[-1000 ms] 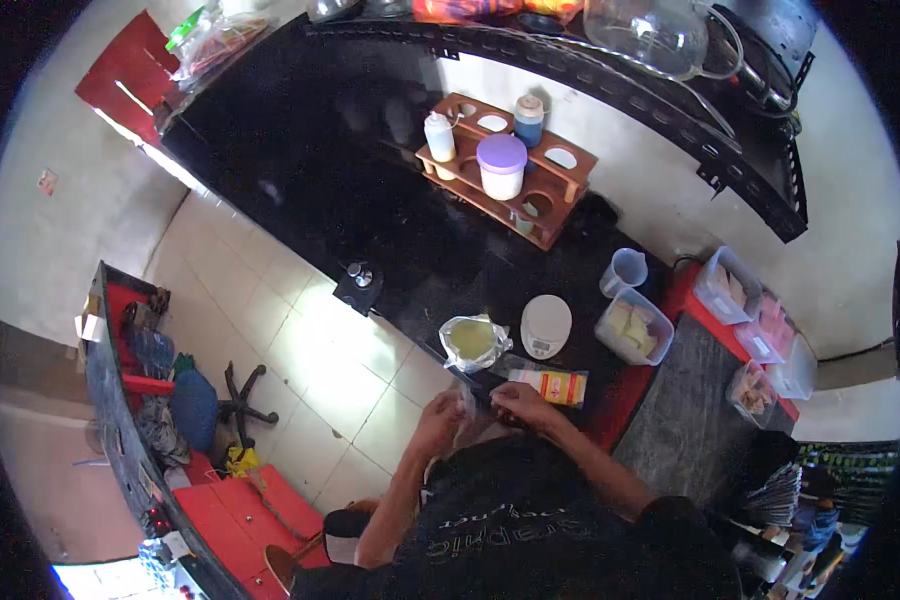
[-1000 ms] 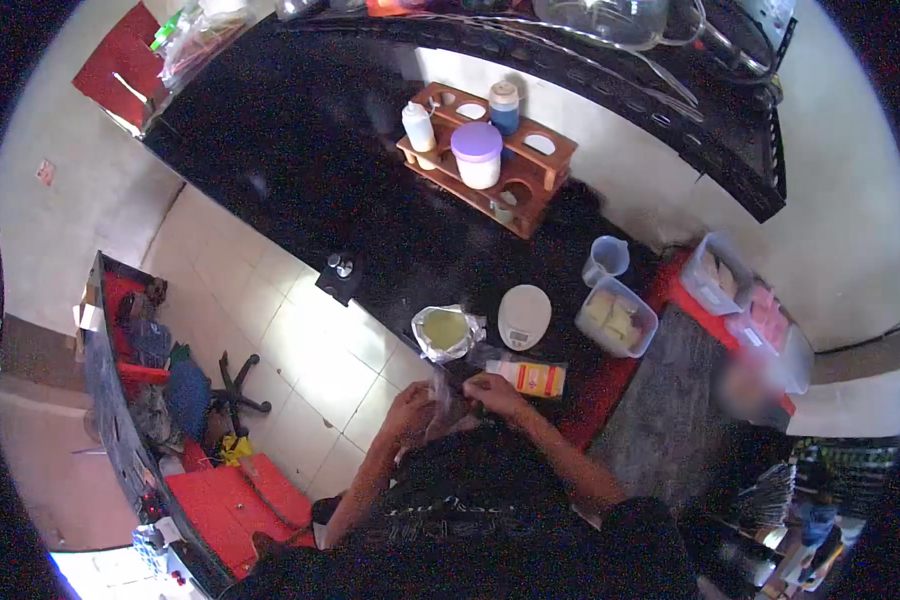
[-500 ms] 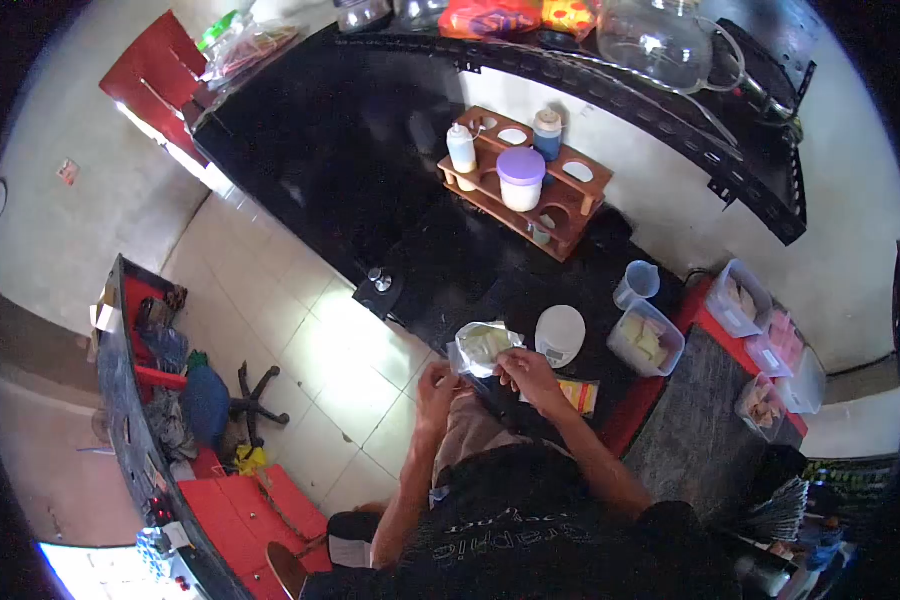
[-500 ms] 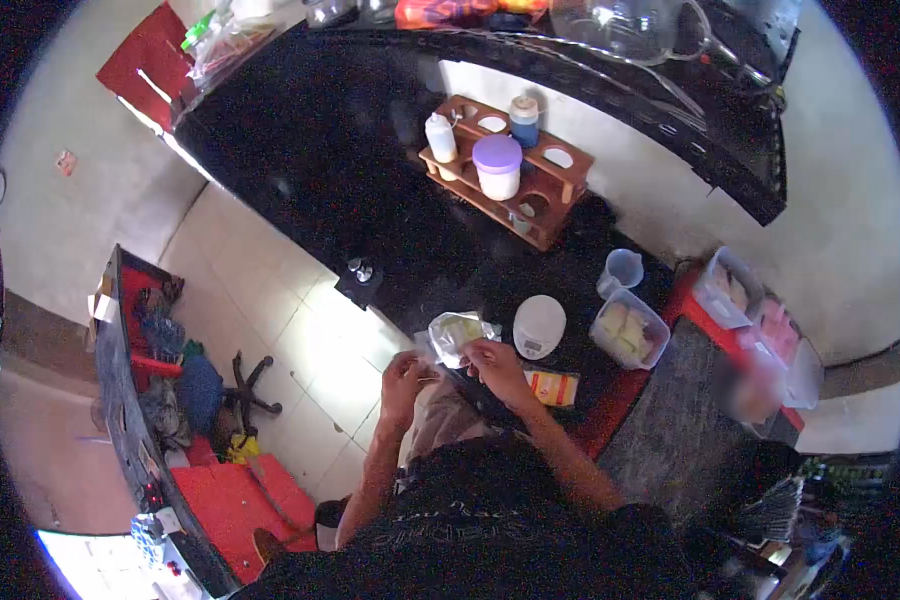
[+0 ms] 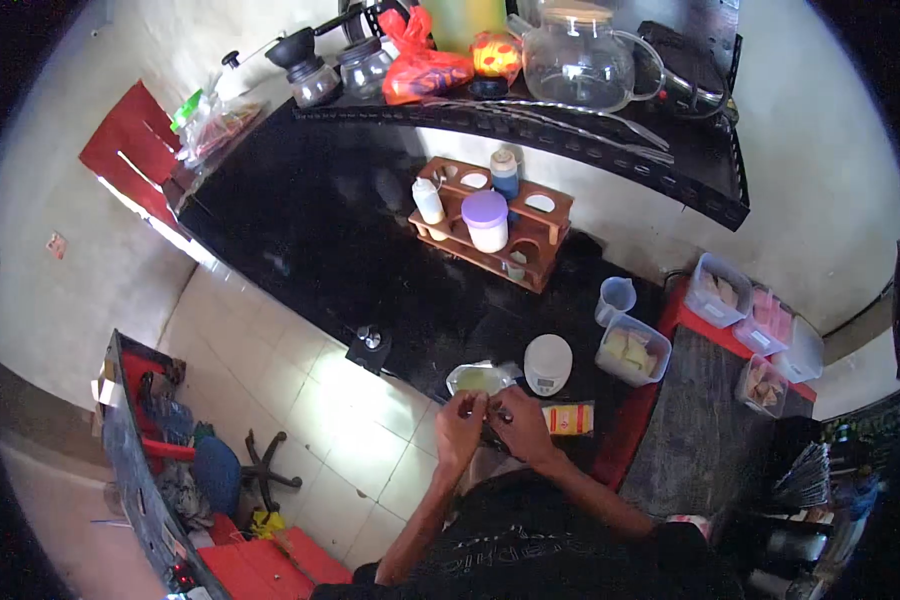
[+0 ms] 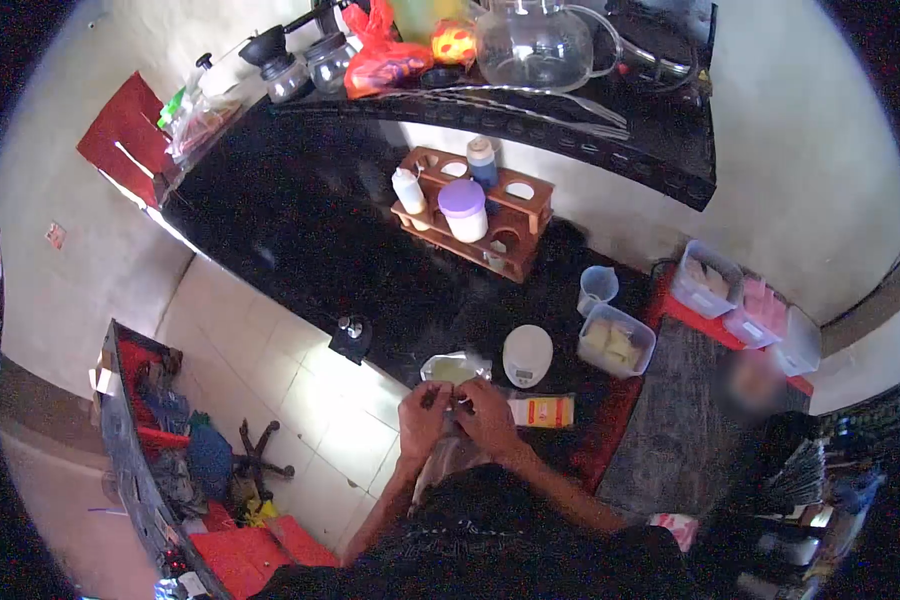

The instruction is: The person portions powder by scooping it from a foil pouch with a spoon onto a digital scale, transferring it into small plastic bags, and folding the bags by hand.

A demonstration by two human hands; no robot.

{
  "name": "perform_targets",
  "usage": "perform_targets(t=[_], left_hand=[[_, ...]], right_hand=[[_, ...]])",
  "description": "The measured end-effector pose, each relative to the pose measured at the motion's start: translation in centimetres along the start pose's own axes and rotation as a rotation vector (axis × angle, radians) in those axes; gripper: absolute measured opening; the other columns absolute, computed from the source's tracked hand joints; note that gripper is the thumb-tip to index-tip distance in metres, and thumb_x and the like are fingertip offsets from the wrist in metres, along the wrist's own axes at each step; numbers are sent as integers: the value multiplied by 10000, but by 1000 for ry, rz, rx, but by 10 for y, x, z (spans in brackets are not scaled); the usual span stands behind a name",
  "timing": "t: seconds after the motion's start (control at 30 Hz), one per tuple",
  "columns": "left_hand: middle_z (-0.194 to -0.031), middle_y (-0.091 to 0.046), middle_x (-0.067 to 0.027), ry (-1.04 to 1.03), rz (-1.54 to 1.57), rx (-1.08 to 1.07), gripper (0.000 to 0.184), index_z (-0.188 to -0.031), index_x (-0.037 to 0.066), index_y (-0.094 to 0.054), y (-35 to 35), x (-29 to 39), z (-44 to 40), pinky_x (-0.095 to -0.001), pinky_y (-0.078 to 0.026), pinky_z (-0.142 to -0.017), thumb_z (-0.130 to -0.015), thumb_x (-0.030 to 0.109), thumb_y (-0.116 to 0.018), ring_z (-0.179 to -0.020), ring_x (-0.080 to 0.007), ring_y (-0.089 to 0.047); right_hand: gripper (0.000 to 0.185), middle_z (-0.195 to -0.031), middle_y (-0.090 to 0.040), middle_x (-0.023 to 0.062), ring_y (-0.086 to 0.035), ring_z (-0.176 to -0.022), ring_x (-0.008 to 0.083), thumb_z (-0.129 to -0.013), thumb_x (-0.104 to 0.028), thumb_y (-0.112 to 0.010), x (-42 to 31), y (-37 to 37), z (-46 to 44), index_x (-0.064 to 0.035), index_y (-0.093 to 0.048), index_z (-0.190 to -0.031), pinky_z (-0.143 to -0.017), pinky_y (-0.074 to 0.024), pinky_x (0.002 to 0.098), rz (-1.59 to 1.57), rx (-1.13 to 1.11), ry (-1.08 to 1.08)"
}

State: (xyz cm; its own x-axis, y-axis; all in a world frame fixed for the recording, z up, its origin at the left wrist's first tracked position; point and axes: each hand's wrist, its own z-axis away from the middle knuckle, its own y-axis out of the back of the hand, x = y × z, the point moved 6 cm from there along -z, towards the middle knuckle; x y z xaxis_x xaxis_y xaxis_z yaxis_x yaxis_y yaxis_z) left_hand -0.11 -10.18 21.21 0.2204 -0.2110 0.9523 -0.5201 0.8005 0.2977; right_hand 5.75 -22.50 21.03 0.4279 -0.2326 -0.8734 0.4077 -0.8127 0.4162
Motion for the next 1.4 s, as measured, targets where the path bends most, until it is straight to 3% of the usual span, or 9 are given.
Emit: perform_targets(t=[0.13, 0.33, 0.43, 0.63, 0.83, 0.9, 0.93, 1.13, 1.4], left_hand=[[-822, -703, -92, 48, -56, -14, 211, -960, -28, -673, 9, -3, 4, -270, -505, -659, -898, 171, -640, -738, -106, -639], [-808, -706, -103, 104, 286, 86, 192, -923, -40, -702, 15, -26, 8, -255, -520, -653, -871, 143, -673, -712, -131, -657], [-785, -705, -96, 136, 109, 100, 198, -914, -38, -706, 26, -31, 6, -251, -515, -634, -857, 152, -693, -691, -126, -652], [-722, -687, -75, 170, 106, 118, 237, -862, -28, -707, 30, -25, -1, -242, -485, -574, -832, 205, -734, -626, -101, -615], [-686, -653, -31, 122, 106, 73, 316, -839, -16, -689, 20, -40, -20, -257, -441, -562, -856, 299, -704, -615, -75, -544], [-693, -650, -32, 63, 85, 58, 300, -847, -15, -685, 23, -31, -22, -255, -446, -570, -856, 284, -703, -628, -77, -551], [-802, -672, -71, 94, 113, -16, 236, -947, -38, -670, 21, -30, -22, -245, -495, -640, -882, 188, -683, -709, -110, -610], [-790, -675, -69, 29, 222, -64, 250, -921, -30, -651, 21, -19, -16, -251, -497, -657, -888, 216, -665, -713, -104, -615], [-947, -664, -73, 33, 169, -180, 217, -1024, -28, -621, 7, 6, -2, -253, -506, -779, -900, 147, -653, -867, -120, -619]], right_hand=[[170, -874, -598, 144, -604, -837, 324, -791, -102, -685, -1, -6, -1, -13, -600, -909, -733, -477, 401, -18, -33, 6], [196, -941, -558, 154, -574, -903, 340, -829, -138, -646, -3, -12, -2, -24, -538, -946, -773, -463, 422, 54, -61, 2], [200, -962, -564, 158, -573, -927, 347, -831, -140, -647, -10, -18, 1, -28, -552, -967, -783, -463, 431, 59, -73, 29], [244, -919, -604, 146, -616, -838, 289, -821, -120, -671, -16, -21, -4, -44, -592, -1039, -711, -486, 388, 162, -95, 114], [226, -856, -633, 150, -633, -743, 280, -873, -167, -648, -9, -18, -16, -30, -591, -1044, -648, -501, 361, -71, -63, 80], [208, -862, -635, 143, -635, -756, 254, -881, -153, -640, -7, -14, -20, -24, -585, -1034, -659, -500, 348, -106, -125, 40], [189, -867, -636, 135, -636, -769, 228, -889, -138, -632, -7, -14, -22, -18, -579, -1025, -671, -500, 335, -144, -192, 5], [97, -853, -614, 81, -590, -792, 135, -891, -72, -592, -6, -3, -14, -19, -531, -945, -682, -476, 291, -294, -154, -113], [196, -846, -635, 107, -614, -815, 143, -894, -182, -633, -6, 6, -2, -6, -569, -951, -739, -489, 303, -250, -121, -208]])
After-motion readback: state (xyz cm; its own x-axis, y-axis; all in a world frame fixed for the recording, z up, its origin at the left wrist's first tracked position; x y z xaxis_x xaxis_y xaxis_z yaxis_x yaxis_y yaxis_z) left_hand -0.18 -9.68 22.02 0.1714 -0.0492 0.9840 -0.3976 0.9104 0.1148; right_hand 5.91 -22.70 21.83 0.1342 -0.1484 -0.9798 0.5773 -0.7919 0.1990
